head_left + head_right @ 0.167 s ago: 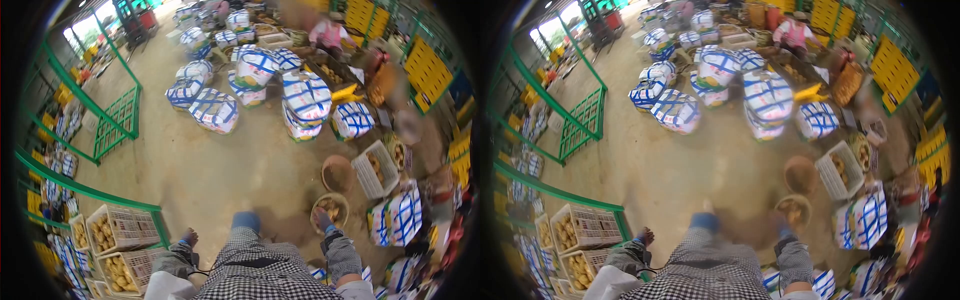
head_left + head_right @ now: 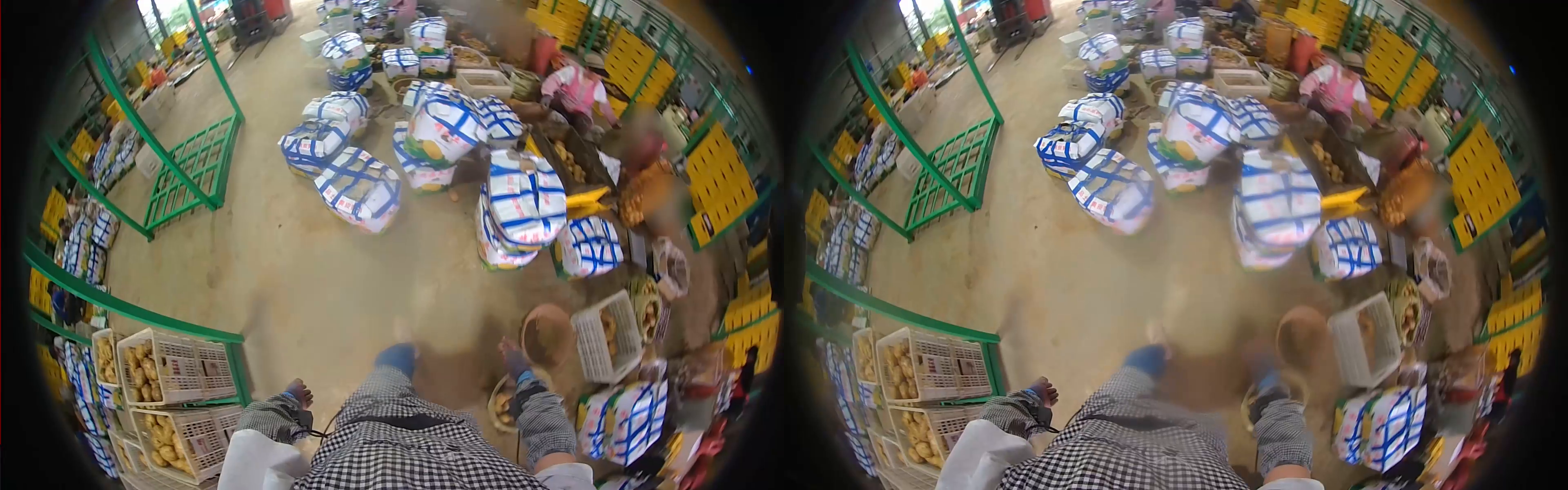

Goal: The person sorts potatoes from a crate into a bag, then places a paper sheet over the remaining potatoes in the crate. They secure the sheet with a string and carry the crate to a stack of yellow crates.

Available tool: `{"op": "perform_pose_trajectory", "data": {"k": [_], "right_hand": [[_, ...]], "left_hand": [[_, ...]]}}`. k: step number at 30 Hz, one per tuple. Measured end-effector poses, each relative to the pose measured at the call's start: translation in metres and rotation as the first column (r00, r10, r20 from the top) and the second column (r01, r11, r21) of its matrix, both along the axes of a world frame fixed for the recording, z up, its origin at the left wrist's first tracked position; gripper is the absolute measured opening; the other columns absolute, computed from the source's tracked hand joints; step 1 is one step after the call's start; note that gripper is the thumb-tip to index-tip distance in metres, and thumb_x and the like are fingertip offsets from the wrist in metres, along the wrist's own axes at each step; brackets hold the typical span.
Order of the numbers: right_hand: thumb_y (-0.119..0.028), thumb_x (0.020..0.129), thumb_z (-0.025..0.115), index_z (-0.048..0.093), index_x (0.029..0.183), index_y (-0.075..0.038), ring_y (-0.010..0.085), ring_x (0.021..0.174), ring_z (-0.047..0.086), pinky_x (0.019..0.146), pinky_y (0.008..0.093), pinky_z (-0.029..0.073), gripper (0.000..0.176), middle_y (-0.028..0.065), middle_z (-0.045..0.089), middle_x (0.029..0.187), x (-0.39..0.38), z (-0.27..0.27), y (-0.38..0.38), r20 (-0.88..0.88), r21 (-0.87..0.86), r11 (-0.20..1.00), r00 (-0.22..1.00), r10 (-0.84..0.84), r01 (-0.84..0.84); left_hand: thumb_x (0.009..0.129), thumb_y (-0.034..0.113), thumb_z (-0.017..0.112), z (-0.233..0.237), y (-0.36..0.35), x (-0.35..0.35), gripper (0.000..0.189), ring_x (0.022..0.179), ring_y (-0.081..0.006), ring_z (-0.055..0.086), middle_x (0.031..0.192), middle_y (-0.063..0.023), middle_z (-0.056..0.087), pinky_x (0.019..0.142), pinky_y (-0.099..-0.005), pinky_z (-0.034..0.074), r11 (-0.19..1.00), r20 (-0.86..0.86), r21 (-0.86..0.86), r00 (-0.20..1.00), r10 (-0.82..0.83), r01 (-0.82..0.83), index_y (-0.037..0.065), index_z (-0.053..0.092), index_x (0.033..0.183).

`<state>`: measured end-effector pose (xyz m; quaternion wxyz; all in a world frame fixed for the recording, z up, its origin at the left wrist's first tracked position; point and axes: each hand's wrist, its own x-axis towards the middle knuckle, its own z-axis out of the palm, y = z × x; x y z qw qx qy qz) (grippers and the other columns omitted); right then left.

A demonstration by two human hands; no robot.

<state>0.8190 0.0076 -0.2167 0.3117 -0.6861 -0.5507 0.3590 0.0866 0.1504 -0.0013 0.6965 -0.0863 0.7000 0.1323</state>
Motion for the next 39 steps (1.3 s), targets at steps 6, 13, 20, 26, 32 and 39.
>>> {"op": "perform_pose_trajectory", "data": {"k": [6,13,20,26,32,39], "right_hand": [[-0.021,0.094,0.053,0.048,0.127,-0.005,0.0137,0.086,0.057,0.073,0.0253,0.046,0.037,0.0045,0.060,0.101,-0.019,0.130,0.216,-0.292,-0.539,0.833,0.900,-0.324,0.125],[-0.025,0.094,0.057,0.046,0.132,0.003,0.0162,0.102,0.058,0.087,0.0251,0.045,0.049,0.0098,0.060,0.113,-0.038,0.214,0.548,-0.271,-0.590,0.802,0.958,-0.093,-0.090],[-0.028,0.092,0.058,0.048,0.132,0.001,0.0256,0.113,0.058,0.095,0.0331,0.044,0.050,0.0166,0.059,0.124,-0.089,0.024,0.881,-0.140,-0.310,0.813,0.870,0.473,-0.492],[-0.035,0.085,0.064,0.046,0.135,-0.004,0.0316,0.111,0.058,0.095,0.0372,0.045,0.061,0.0195,0.061,0.118,-0.198,-0.047,1.037,0.051,-0.016,0.783,0.782,0.622,-0.622],[-0.048,0.073,0.072,0.057,0.119,-0.001,0.0345,0.099,0.062,0.085,0.0401,0.049,0.068,0.0196,0.064,0.108,-0.215,-0.103,1.064,0.166,-0.358,0.583,0.565,0.808,-0.730],[-0.047,0.073,0.070,0.066,0.102,-0.011,0.0352,0.088,0.065,0.075,0.0414,0.052,0.046,0.0155,0.066,0.096,-0.222,-0.088,1.069,0.307,-0.441,0.137,-0.006,0.952,-0.887]], "left_hand": [[0.091,0.022,0.040,-0.115,0.191,0.019,0.020,0.058,-0.0154,0.044,0.062,0.0021,0.038,0.051,-0.0330,0.039,0.825,0.308,0.561,0.908,-0.284,0.068,0.019,0.040,0.071],[0.091,0.027,0.054,-0.051,0.449,0.183,0.022,0.074,-0.0114,0.053,0.081,-0.0007,0.054,0.063,-0.0259,0.043,0.689,-0.309,0.604,0.915,-0.260,0.400,0.010,0.059,0.104],[0.087,0.034,0.058,-0.146,0.632,0.305,0.048,0.113,-0.0343,0.054,0.122,-0.0186,0.058,0.099,-0.0414,0.041,0.489,-0.744,0.388,0.578,-0.334,0.781,0.002,0.055,0.122],[0.079,0.033,0.064,-0.230,0.793,0.369,0.045,0.112,-0.0355,0.053,0.116,-0.0194,0.059,0.097,-0.0423,0.041,0.303,-0.895,0.343,0.407,-0.183,0.889,0.006,0.060,0.115],[0.077,0.037,0.065,-0.303,0.824,0.391,0.049,0.107,-0.0324,0.059,0.114,-0.0175,0.062,0.091,-0.0403,0.046,0.442,-0.671,0.305,0.520,-0.528,0.843,0.009,0.061,0.116],[0.081,0.037,0.062,-0.304,0.824,0.387,0.044,0.101,-0.0290,0.063,0.109,-0.0197,0.064,0.088,-0.0370,0.048,0.366,-0.604,0.233,0.429,-0.671,0.901,0.010,0.063,0.115]]}}
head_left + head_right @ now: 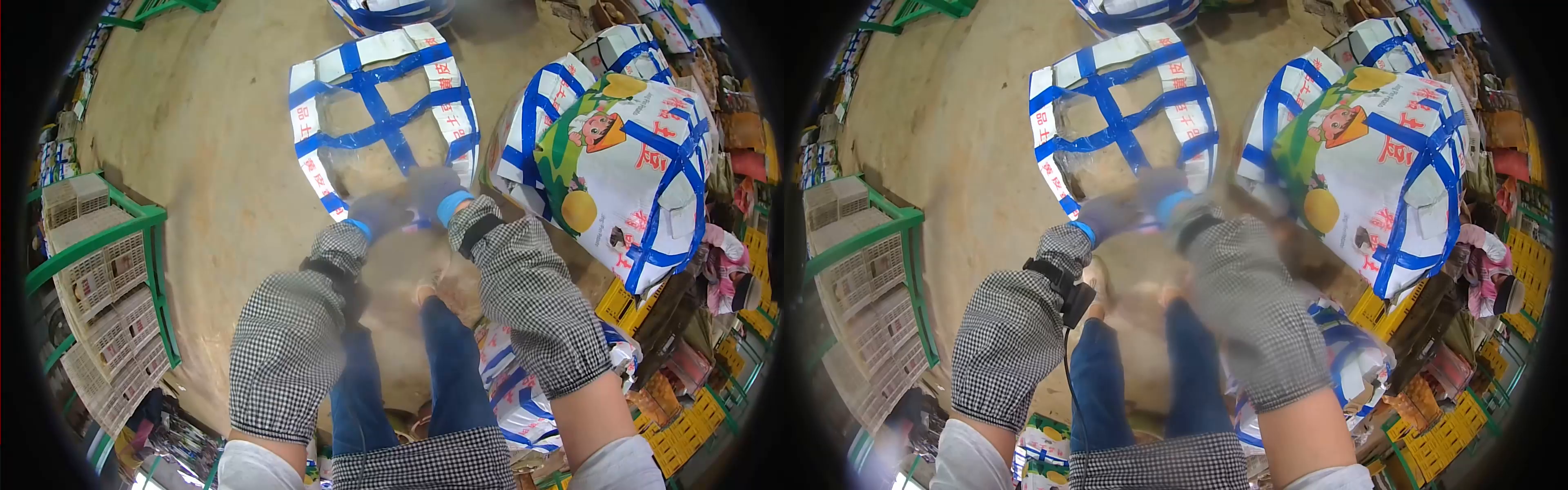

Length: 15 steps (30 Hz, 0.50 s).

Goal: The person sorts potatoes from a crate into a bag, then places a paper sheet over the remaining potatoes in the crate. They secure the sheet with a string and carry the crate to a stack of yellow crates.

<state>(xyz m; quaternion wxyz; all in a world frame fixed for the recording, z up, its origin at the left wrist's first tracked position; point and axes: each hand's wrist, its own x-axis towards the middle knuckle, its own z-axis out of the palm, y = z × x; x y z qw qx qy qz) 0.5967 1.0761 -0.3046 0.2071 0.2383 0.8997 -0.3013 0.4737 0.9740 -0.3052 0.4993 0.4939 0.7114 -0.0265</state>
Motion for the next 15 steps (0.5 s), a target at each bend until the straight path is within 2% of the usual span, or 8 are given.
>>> {"op": "perform_pose_trajectory", "data": {"k": [2,3,4,6,9,10,13,15], "right_hand": [[-0.044,0.074,0.069,0.067,0.101,-0.014,0.0350,0.089,0.065,0.075,0.0421,0.051,0.040,0.0149,0.066,0.096,0.006,0.009,-0.008,-0.026,0.002,0.994,0.993,0.112,-0.112],[-0.043,0.074,0.069,0.067,0.101,-0.015,0.0348,0.089,0.065,0.075,0.0425,0.051,0.038,0.0148,0.066,0.096,0.011,0.014,-0.011,-0.031,-0.004,0.996,0.995,0.093,-0.093],[-0.041,0.075,0.068,0.067,0.101,-0.016,0.0347,0.089,0.064,0.075,0.0429,0.051,0.036,0.0146,0.066,0.096,0.013,0.022,-0.013,-0.037,-0.012,0.997,0.996,0.077,-0.077],[-0.038,0.074,0.069,0.067,0.100,-0.016,0.0336,0.090,0.063,0.077,0.0432,0.051,0.034,0.0150,0.065,0.095,0.023,0.036,-0.013,-0.114,-0.116,0.985,0.983,-0.144,0.131],[-0.036,0.073,0.070,0.067,0.099,-0.016,0.0322,0.090,0.062,0.079,0.0435,0.050,0.032,0.0148,0.064,0.093,0.033,0.021,-0.020,-0.207,-0.249,0.931,0.924,-0.320,0.267],[-0.035,0.073,0.070,0.067,0.099,-0.016,0.0318,0.090,0.062,0.079,0.0436,0.049,0.032,0.0146,0.064,0.093,0.032,0.013,-0.022,-0.237,-0.291,0.912,0.902,-0.360,0.288],[-0.034,0.072,0.071,0.067,0.099,-0.014,0.0314,0.089,0.061,0.077,0.0424,0.049,0.034,0.0133,0.063,0.091,0.034,-0.002,-0.028,-0.300,0.102,0.994,0.954,-0.007,0.039],[-0.033,0.070,0.073,0.069,0.099,-0.014,0.0312,0.088,0.062,0.076,0.0421,0.050,0.035,0.0123,0.064,0.091,0.027,-0.006,-0.033,-0.187,0.209,0.978,0.982,0.035,0.004]], "left_hand": [[0.080,0.047,0.061,0.007,-0.008,0.008,0.046,0.098,-0.0311,0.063,0.106,-0.0160,0.066,0.086,-0.0392,0.048,0.997,-0.054,0.073,0.998,-0.034,0.038,0.012,0.065,0.109],[0.079,0.052,0.061,0.011,-0.011,0.013,0.048,0.097,-0.0322,0.063,0.104,-0.0142,0.067,0.084,-0.0404,0.049,0.992,-0.081,0.114,0.995,-0.052,0.061,0.013,0.066,0.107],[0.080,0.046,0.061,0.013,-0.012,0.016,0.044,0.095,-0.0322,0.064,0.103,-0.0151,0.067,0.083,-0.0404,0.049,0.986,-0.067,0.165,0.997,0.028,-0.016,0.011,0.066,0.106],[0.080,0.035,0.061,0.008,-0.019,0.025,0.036,0.091,-0.0323,0.065,0.099,-0.0168,0.067,0.082,-0.0403,0.049,0.951,-0.021,0.249,0.981,0.193,-0.182,0.009,0.065,0.105],[0.080,0.032,0.060,0.028,-0.019,0.026,0.031,0.088,-0.0321,0.065,0.095,-0.0146,0.068,0.080,-0.0409,0.050,0.965,-0.107,0.263,0.993,0.044,-0.014,0.008,0.067,0.097],[0.081,0.033,0.059,0.021,-0.021,0.024,0.031,0.088,-0.0322,0.065,0.095,-0.0144,0.068,0.080,-0.0411,0.050,0.964,-0.118,0.264,0.992,0.040,-0.007,0.008,0.068,0.098],[0.083,0.037,0.055,0.005,-0.027,0.023,0.035,0.089,-0.0330,0.065,0.095,-0.0151,0.068,0.080,-0.0422,0.049,0.965,-0.153,0.262,0.988,0.013,0.028,0.009,0.069,0.098],[0.084,0.042,0.052,0.005,-0.026,0.024,0.038,0.090,-0.0346,0.064,0.094,-0.0172,0.068,0.080,-0.0439,0.049,0.966,-0.186,0.253,0.982,-0.010,0.058,0.011,0.070,0.097]]}}
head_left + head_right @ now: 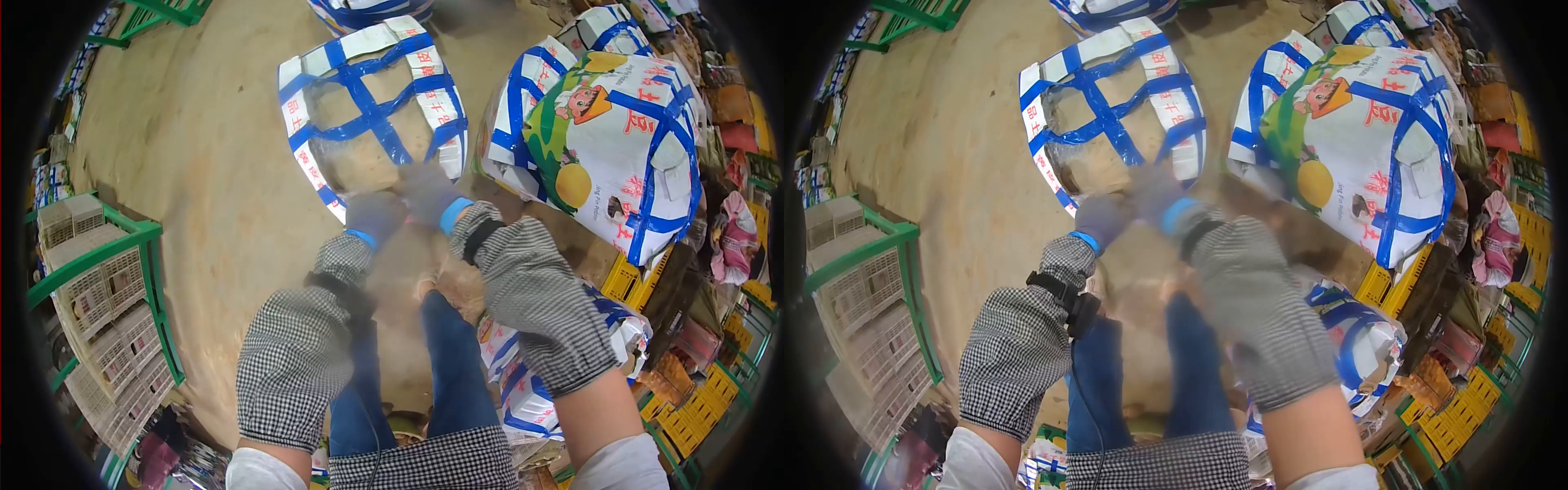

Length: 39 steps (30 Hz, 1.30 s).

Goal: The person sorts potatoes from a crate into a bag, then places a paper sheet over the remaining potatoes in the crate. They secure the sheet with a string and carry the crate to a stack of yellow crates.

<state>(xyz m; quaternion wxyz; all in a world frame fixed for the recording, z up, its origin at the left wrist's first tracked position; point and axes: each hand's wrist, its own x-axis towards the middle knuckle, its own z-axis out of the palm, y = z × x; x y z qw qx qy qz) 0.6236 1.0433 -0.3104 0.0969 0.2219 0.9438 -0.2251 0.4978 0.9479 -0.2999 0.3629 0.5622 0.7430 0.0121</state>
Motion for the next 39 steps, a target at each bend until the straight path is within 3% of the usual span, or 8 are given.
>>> {"op": "perform_pose_trajectory", "data": {"k": [5,7,24,29,31,32,36,39], "right_hand": [[-0.028,0.066,0.077,0.073,0.095,-0.016,0.0297,0.091,0.064,0.076,0.0413,0.049,0.031,0.0107,0.067,0.091,-0.022,-0.056,-0.016,0.327,-0.076,0.969,0.924,-0.199,0.236],[-0.026,0.067,0.076,0.074,0.092,-0.017,0.0291,0.092,0.065,0.075,0.0407,0.049,0.027,0.0104,0.068,0.092,-0.024,0.005,-0.019,0.386,-0.061,0.981,0.911,-0.146,0.183],[-0.019,0.076,0.064,0.074,0.086,-0.008,0.0288,0.085,0.068,0.072,0.0398,0.052,0.017,0.0131,0.070,0.086,0.108,-0.005,-0.086,0.103,-0.014,0.970,0.965,-0.241,0.244],[-0.016,0.076,0.061,0.071,0.087,-0.009,0.0278,0.078,0.065,0.068,0.0398,0.051,0.016,0.0130,0.067,0.079,0.199,-0.023,-0.157,0.177,0.111,0.962,0.947,-0.267,0.250],[-0.015,0.074,0.062,0.070,0.089,-0.012,0.0265,0.079,0.063,0.068,0.0386,0.050,0.017,0.0091,0.064,0.081,0.229,-0.012,-0.197,0.261,-0.040,0.943,0.914,-0.310,0.331],[-0.013,0.071,0.063,0.069,0.091,-0.014,0.0260,0.083,0.061,0.068,0.0383,0.049,0.021,0.0067,0.062,0.085,0.253,-0.022,-0.226,0.019,-0.104,0.920,0.926,-0.377,0.377],[-0.015,0.070,0.062,0.064,0.084,-0.013,0.0282,0.081,0.060,0.066,0.0426,0.047,0.014,0.0064,0.060,0.083,0.258,0.017,-0.342,0.234,-0.050,0.763,0.751,-0.618,0.644],[-0.018,0.071,0.062,0.062,0.078,-0.013,0.0304,0.080,0.060,0.066,0.0442,0.047,0.009,0.0080,0.059,0.082,0.235,-0.032,-0.483,0.315,0.072,0.391,0.351,-0.882,0.917]], "left_hand": [[0.081,0.044,0.055,-0.010,0.000,-0.005,0.041,0.092,-0.0339,0.065,0.095,-0.0168,0.068,0.081,-0.0423,0.049,0.998,0.004,-0.058,1.000,0.025,-0.024,0.010,0.069,0.099],[0.079,0.048,0.059,-0.014,-0.001,-0.004,0.043,0.092,-0.0330,0.065,0.096,-0.0162,0.068,0.081,-0.0408,0.049,0.997,0.028,-0.072,0.999,0.025,-0.022,0.012,0.070,0.100],[0.081,0.036,0.058,0.007,-0.058,0.120,0.030,0.085,-0.0346,0.066,0.087,-0.0165,0.068,0.078,-0.0428,0.051,0.999,-0.107,-0.004,0.993,-0.048,0.048,0.012,0.071,0.093],[0.081,0.029,0.058,-0.017,-0.125,0.199,0.026,0.084,-0.0371,0.065,0.091,-0.0166,0.068,0.076,-0.0463,0.051,0.991,0.154,0.032,0.979,-0.135,0.132,0.008,0.069,0.094],[0.083,0.032,0.058,-0.031,-0.170,0.222,0.028,0.083,-0.0374,0.066,0.091,-0.0152,0.069,0.077,-0.0465,0.051,0.819,0.091,0.186,0.820,-0.565,0.543,0.009,0.069,0.096],[0.083,0.030,0.058,-0.026,-0.194,0.233,0.027,0.084,-0.0371,0.066,0.091,-0.0153,0.068,0.077,-0.0465,0.051,0.776,0.125,0.191,0.769,-0.627,0.601,0.009,0.069,0.096],[0.083,0.024,0.056,-0.002,-0.272,0.242,0.023,0.084,-0.0359,0.065,0.091,-0.0155,0.068,0.077,-0.0466,0.050,0.728,0.307,0.072,0.679,-0.667,0.682,0.008,0.068,0.094],[0.082,0.020,0.054,0.017,-0.315,0.221,0.021,0.084,-0.0351,0.065,0.091,-0.0156,0.067,0.077,-0.0466,0.049,0.667,0.372,-0.109,0.652,-0.660,0.737,0.007,0.067,0.093]]}}
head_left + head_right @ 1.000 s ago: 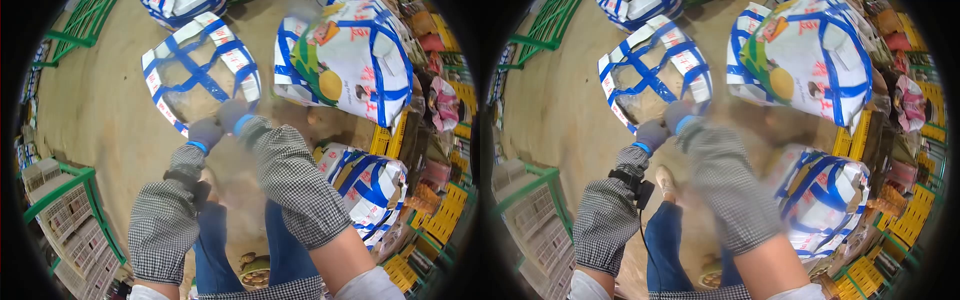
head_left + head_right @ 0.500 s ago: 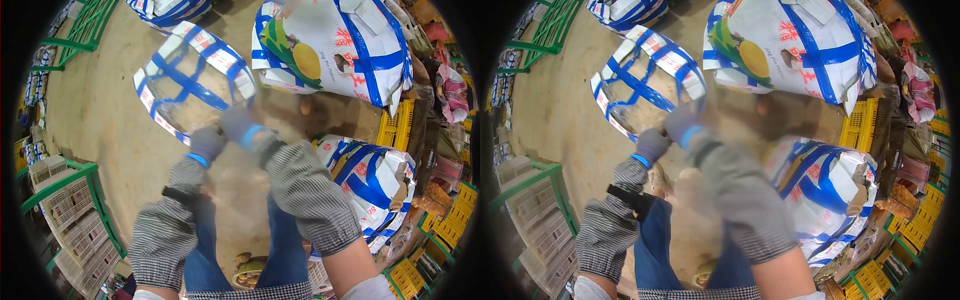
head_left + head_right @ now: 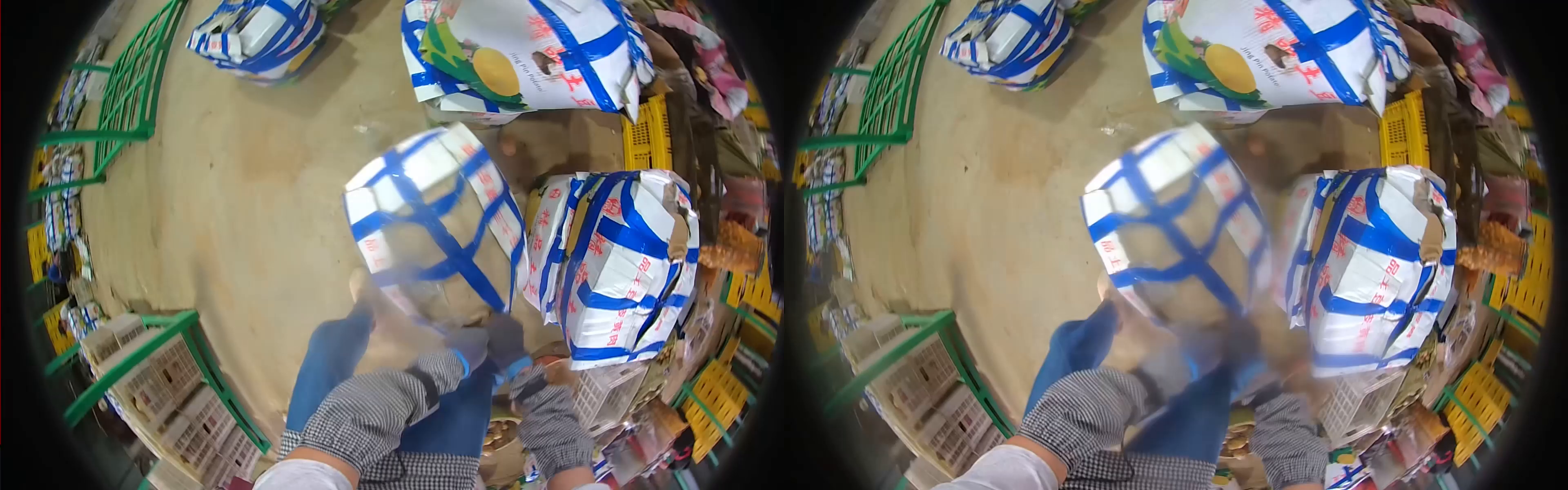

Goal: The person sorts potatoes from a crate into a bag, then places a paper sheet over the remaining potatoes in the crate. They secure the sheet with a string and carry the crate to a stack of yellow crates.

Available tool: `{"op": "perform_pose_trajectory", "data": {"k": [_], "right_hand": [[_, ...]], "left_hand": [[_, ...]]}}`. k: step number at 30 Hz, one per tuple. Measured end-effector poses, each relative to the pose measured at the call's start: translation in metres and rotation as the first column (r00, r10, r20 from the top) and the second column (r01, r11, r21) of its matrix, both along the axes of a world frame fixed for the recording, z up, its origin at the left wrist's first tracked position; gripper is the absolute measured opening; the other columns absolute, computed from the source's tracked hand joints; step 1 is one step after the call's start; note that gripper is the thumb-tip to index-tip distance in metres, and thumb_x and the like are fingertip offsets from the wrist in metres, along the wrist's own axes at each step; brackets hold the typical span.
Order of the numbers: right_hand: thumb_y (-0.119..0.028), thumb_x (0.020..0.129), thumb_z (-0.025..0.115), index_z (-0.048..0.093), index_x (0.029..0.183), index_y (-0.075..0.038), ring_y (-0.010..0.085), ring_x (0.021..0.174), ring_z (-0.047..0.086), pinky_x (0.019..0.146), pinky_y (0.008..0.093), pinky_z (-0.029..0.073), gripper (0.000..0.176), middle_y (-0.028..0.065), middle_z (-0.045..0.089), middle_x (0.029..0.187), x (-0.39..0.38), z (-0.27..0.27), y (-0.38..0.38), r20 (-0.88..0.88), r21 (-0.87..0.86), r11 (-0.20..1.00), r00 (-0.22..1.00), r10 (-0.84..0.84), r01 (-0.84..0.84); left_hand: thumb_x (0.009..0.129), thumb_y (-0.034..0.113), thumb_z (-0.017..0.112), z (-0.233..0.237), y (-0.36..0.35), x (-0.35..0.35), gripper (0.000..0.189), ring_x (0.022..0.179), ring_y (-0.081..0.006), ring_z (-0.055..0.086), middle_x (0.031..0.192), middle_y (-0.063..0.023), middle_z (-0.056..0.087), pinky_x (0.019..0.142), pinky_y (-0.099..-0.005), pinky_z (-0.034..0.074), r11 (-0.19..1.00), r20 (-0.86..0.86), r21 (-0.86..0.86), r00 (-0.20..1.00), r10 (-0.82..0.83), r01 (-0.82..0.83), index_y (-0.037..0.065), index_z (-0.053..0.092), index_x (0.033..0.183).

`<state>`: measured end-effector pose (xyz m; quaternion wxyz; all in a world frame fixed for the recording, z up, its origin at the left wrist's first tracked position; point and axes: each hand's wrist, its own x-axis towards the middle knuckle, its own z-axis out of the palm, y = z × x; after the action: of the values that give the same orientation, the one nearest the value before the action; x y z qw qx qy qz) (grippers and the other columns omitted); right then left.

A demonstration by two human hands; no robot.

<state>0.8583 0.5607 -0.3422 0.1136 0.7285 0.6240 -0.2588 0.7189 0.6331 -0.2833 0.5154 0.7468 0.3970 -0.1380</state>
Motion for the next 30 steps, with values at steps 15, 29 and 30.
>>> {"op": "perform_pose_trajectory", "data": {"k": [15,29,30], "right_hand": [[-0.028,0.081,0.064,0.056,0.124,-0.008,0.0377,0.101,0.059,0.089,0.0450,0.046,0.048,0.0179,0.062,0.109,-0.011,0.173,-0.022,-0.261,-0.220,0.956,0.933,-0.249,0.194],[-0.026,0.089,0.057,0.056,0.123,-0.002,0.0265,0.100,0.063,0.090,0.0341,0.048,0.041,0.0171,0.064,0.114,-0.238,0.132,0.235,-0.627,-0.227,0.965,0.778,-0.041,-0.132],[-0.027,0.089,0.057,0.056,0.123,-0.002,0.0281,0.100,0.063,0.089,0.0346,0.048,0.043,0.0175,0.064,0.114,-0.275,0.151,0.277,-0.612,-0.174,0.968,0.790,0.037,-0.181]], "left_hand": [[0.084,0.032,0.056,0.068,0.061,-0.195,0.030,0.091,-0.0362,0.061,0.100,-0.0149,0.064,0.083,-0.0448,0.047,0.962,-0.013,0.158,0.973,0.228,-0.223,0.009,0.063,0.101],[0.083,0.045,0.052,0.028,0.253,-0.395,0.055,0.119,-0.0277,0.050,0.122,-0.0148,0.057,0.102,-0.0375,0.038,0.720,0.213,-0.367,0.701,0.681,-0.588,0.006,0.054,0.122],[0.084,0.038,0.054,0.052,0.283,-0.416,0.047,0.117,-0.0282,0.052,0.121,-0.0143,0.058,0.100,-0.0375,0.040,0.881,0.167,0.074,0.877,0.451,-0.467,0.007,0.057,0.120]]}}
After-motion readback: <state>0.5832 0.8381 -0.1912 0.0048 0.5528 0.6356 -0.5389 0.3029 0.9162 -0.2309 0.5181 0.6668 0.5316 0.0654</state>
